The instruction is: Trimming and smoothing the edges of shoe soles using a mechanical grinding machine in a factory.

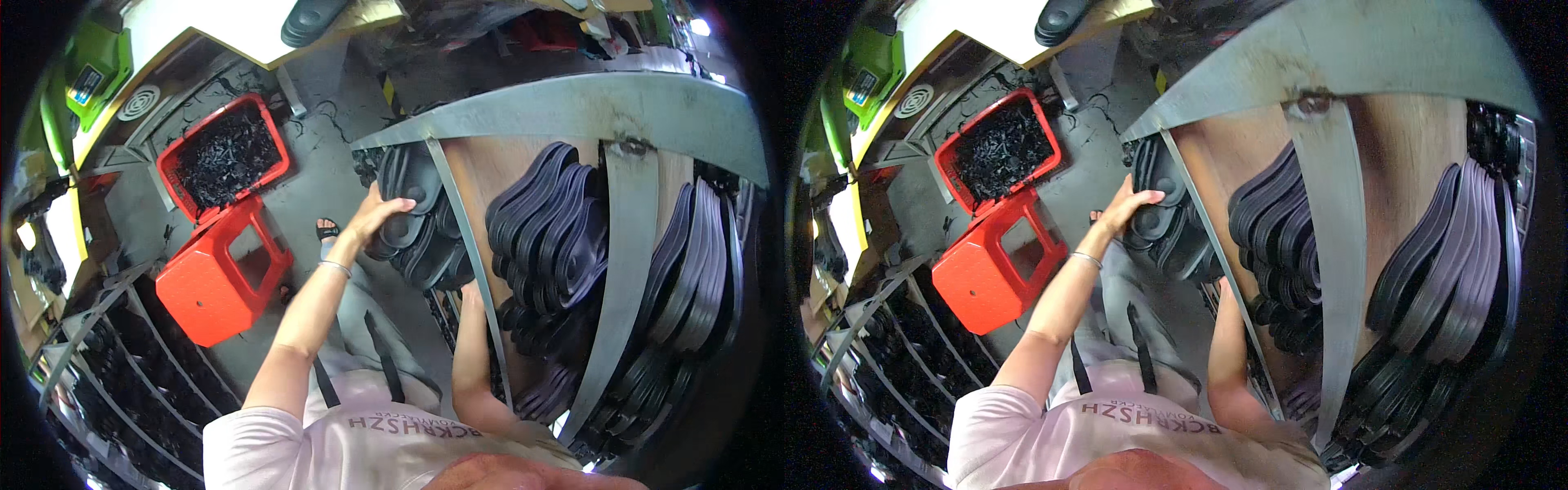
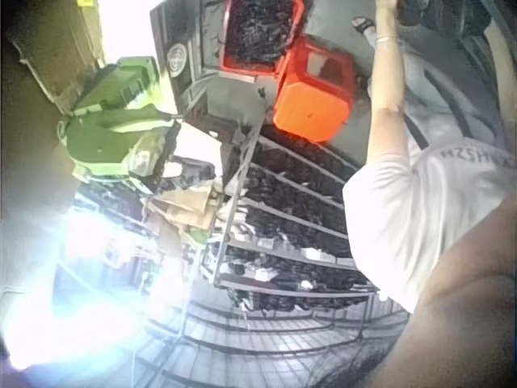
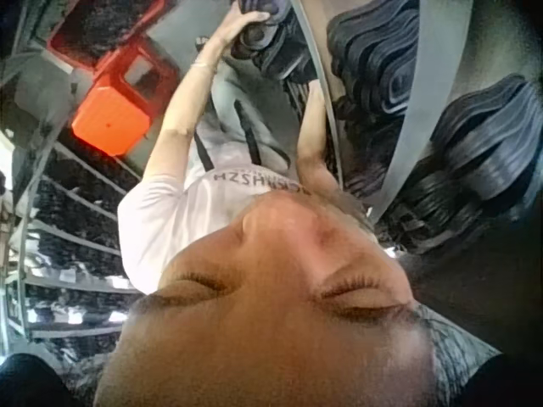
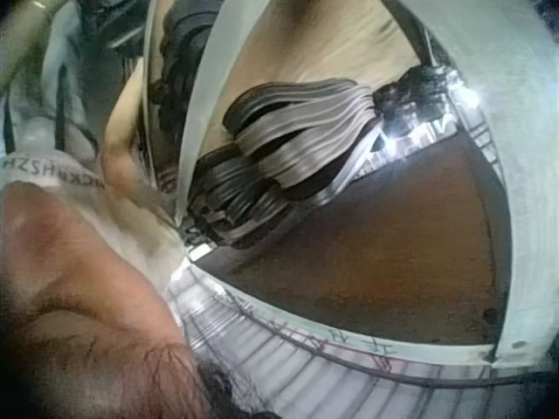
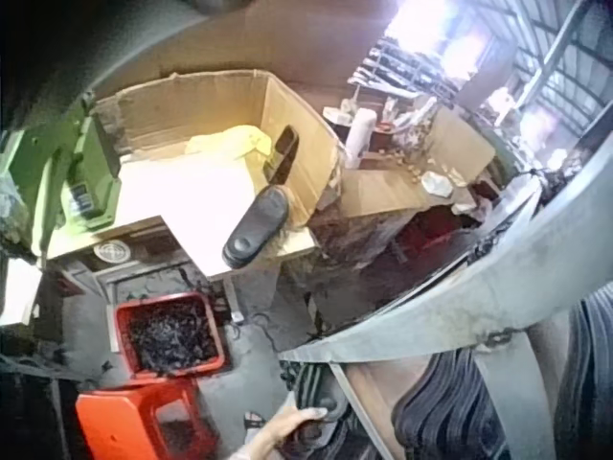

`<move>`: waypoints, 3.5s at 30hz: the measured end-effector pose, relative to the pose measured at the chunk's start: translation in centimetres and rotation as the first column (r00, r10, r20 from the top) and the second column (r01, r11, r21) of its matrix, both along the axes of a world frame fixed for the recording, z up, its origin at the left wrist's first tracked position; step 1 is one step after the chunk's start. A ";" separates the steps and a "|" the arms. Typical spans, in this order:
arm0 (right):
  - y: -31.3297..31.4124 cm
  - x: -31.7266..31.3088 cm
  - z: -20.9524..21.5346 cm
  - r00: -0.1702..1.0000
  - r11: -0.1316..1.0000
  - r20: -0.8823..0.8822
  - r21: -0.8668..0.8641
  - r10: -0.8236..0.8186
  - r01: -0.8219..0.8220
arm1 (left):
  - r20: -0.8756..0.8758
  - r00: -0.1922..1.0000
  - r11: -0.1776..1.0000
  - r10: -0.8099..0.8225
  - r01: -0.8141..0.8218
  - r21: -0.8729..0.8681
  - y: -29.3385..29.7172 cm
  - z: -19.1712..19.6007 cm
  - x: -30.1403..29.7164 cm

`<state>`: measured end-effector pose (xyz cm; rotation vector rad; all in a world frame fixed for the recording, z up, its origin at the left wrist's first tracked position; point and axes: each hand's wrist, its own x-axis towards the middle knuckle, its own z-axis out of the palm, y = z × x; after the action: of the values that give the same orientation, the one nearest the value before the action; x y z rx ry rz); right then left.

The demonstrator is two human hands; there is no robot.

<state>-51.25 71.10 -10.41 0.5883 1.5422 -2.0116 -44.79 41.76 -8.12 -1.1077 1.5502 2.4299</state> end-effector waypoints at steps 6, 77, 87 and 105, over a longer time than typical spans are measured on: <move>2.1 1.2 1.2 0.995 0.993 -0.042 0.078 0.091 -0.087 | -0.214 0.976 0.964 0.030 0.028 0.265 0.9 -2.5 1.7; -92.4 47.5 10.3 0.648 0.603 -0.176 -0.251 0.741 -0.757 | 0.027 0.274 0.193 0.961 -0.599 -0.777 -59.7 12.0 63.3; -90.6 47.4 9.4 0.448 0.543 -0.338 0.281 0.828 -0.791 | 0.065 0.930 -0.187 0.362 0.141 -0.972 -48.9 10.6 50.8; -60.1 41.3 -14.2 -0.495 -0.644 0.426 0.356 0.757 -0.677 | -0.206 0.788 -0.437 0.580 0.088 -0.895 -58.9 17.7 52.6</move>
<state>-9.94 10.95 -24.63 -0.8612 1.4853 0.1473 7.80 -17.19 9.58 -2.0424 3.3051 -0.3736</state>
